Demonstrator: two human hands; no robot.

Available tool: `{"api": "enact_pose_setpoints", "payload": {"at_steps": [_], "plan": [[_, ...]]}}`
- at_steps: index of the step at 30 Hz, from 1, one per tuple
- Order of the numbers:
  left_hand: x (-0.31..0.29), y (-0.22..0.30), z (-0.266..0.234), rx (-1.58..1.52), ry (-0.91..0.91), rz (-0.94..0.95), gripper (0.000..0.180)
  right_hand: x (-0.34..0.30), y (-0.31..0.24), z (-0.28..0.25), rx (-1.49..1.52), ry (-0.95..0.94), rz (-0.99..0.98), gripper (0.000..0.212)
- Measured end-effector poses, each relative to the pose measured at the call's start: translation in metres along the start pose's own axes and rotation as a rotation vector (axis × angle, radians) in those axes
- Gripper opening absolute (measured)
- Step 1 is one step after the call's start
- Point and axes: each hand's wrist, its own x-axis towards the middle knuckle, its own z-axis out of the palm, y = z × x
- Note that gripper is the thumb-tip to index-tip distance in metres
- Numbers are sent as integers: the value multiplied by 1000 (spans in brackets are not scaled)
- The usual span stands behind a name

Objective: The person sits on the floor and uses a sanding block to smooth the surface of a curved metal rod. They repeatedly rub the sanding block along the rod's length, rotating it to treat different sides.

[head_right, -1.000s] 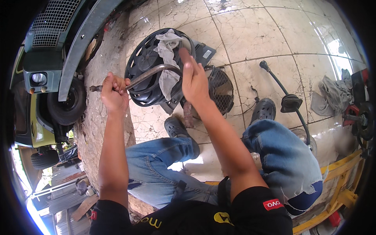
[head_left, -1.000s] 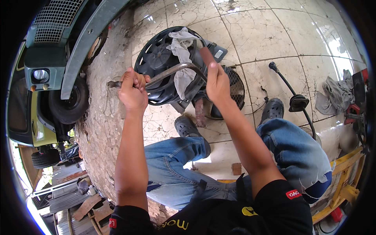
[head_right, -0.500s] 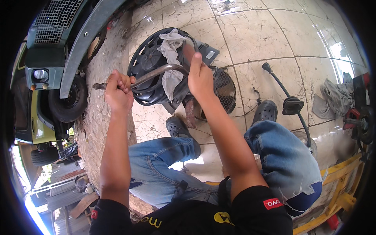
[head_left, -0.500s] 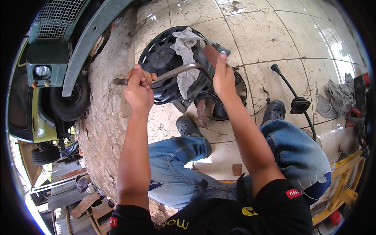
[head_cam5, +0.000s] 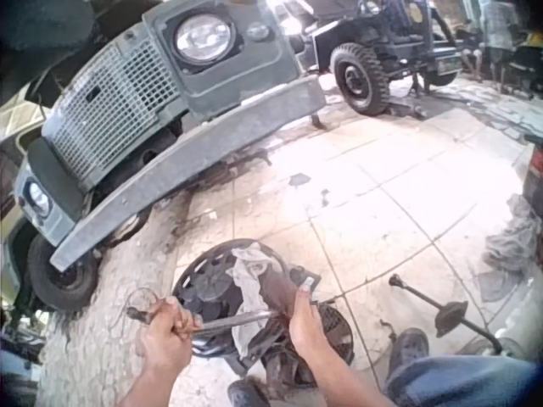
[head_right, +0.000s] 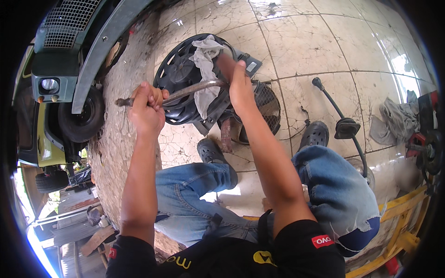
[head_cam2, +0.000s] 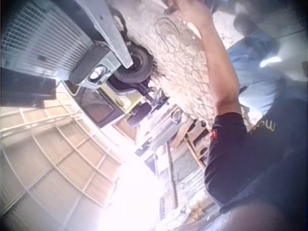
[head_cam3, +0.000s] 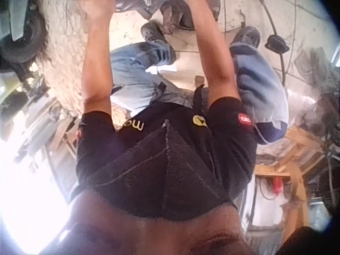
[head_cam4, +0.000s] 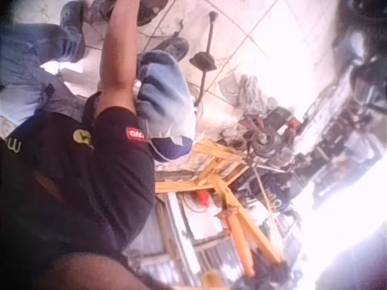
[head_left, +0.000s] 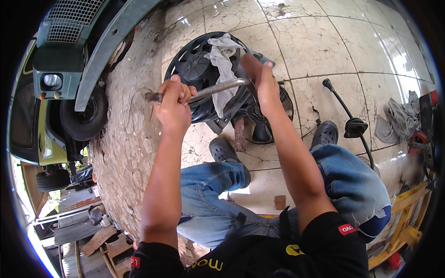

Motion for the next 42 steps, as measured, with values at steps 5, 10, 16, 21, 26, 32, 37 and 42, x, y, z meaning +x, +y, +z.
{"api": "enact_pose_setpoints", "payload": {"at_steps": [5,10,16,21,26,32,37,42], "plan": [[8,-4,-8,32,83,-25,42,-36,17,26,-343,127,-365,62],[3,-1,-6,-6,-156,17,42,-5,3,9,-408,45,50,66],[8,-5,-5,-12,-43,10,43,-19,-16,20,-234,156,-190,67],[16,-6,-6,45,166,-32,42,-35,10,25,-598,166,-584,52],[6,-6,-16,17,3,-7,42,-28,3,32,-619,95,-394,53],[4,-3,-12,2,-33,-7,42,-5,-11,10,-418,-75,-9,61],[12,-4,-13,38,89,-34,41,-31,-16,26,-488,68,-369,56],[3,-1,-15,32,-103,-17,40,-24,-28,31,-717,-57,-225,61]]}}
